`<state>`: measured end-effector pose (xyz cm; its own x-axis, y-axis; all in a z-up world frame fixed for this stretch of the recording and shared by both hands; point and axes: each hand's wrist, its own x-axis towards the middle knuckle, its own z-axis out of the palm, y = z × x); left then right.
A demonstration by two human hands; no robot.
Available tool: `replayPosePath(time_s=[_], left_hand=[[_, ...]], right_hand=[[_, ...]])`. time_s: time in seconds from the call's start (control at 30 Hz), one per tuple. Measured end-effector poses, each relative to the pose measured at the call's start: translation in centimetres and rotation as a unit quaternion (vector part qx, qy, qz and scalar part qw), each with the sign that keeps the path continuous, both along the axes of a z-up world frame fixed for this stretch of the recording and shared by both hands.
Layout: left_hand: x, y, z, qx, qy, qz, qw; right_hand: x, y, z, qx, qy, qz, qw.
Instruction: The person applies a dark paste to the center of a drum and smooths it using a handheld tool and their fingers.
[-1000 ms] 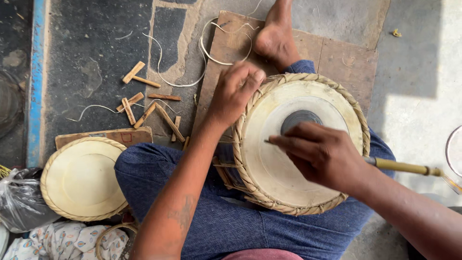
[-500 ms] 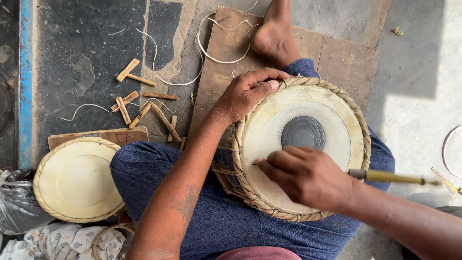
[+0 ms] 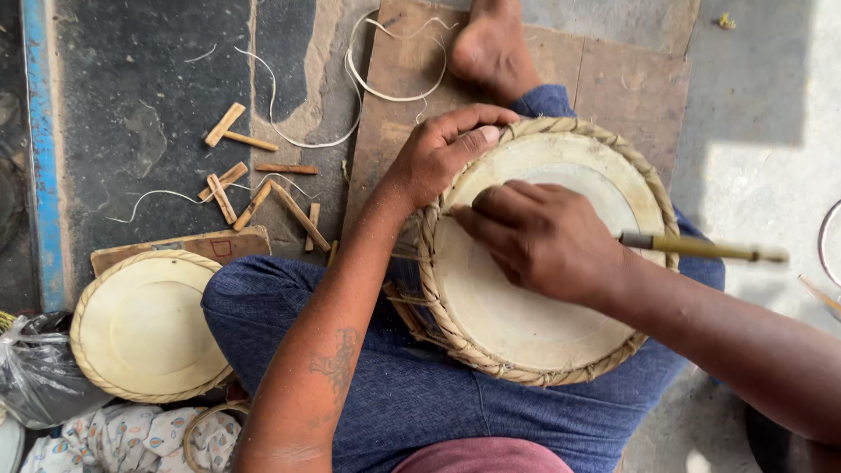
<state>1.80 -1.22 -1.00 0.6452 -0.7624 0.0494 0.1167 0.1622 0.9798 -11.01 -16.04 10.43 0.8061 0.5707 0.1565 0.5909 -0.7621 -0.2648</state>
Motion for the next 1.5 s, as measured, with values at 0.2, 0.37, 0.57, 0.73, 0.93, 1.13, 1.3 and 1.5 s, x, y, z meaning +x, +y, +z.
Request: replayPosePath(time_s=[0.2, 0.37, 0.57, 0.73, 0.93, 1.13, 1.3, 1.5], left_hand=[[0.1, -0.5, 0.6, 0.025, -0.005, 0.006, 1.0], [0.0, -0.1, -0.2, 0.017, -0.025, 0.019, 0.999], [-0.1, 0.1, 0.9, 0.016, 0.003, 0.013, 1.0], [-1.7, 2.3, 1.0, 0.006, 0.008, 0.058, 0.998], [-3.0, 4.0, 1.3, 0.161, -0.094, 0.178, 0.966], [-0.7, 1.3, 0.4, -0.045, 0.093, -0.034, 0.994], [-1.4, 1.1, -0.5, -0.035, 0.007, 0.029, 0.999], [-1.8, 1.5, 0.6, 0.017, -0.08, 0.097, 0.992]], right_hand=[[-2.1, 2.1, 2.0, 0.068, 0.035, 0.054, 0.996], [-2.7, 2.0, 1.3, -0.018, -0.006, 0.054, 0.998], [-0.3, 1.3, 0.9, 0.037, 0.021, 0.041, 0.998], [-4.7, 3.2, 1.8, 0.008, -0.027, 0.131, 0.991], [-3.4, 0.2, 2.7, 0.087, 0.013, 0.035, 0.996], [-0.4, -0.2, 1.6, 0.014, 0.007, -0.035, 0.999], [0.2, -0.1, 0.8, -0.036, 0.006, -0.011, 0.999], [-1.6, 0.8, 2.1, 0.047, 0.044, 0.058, 0.996]])
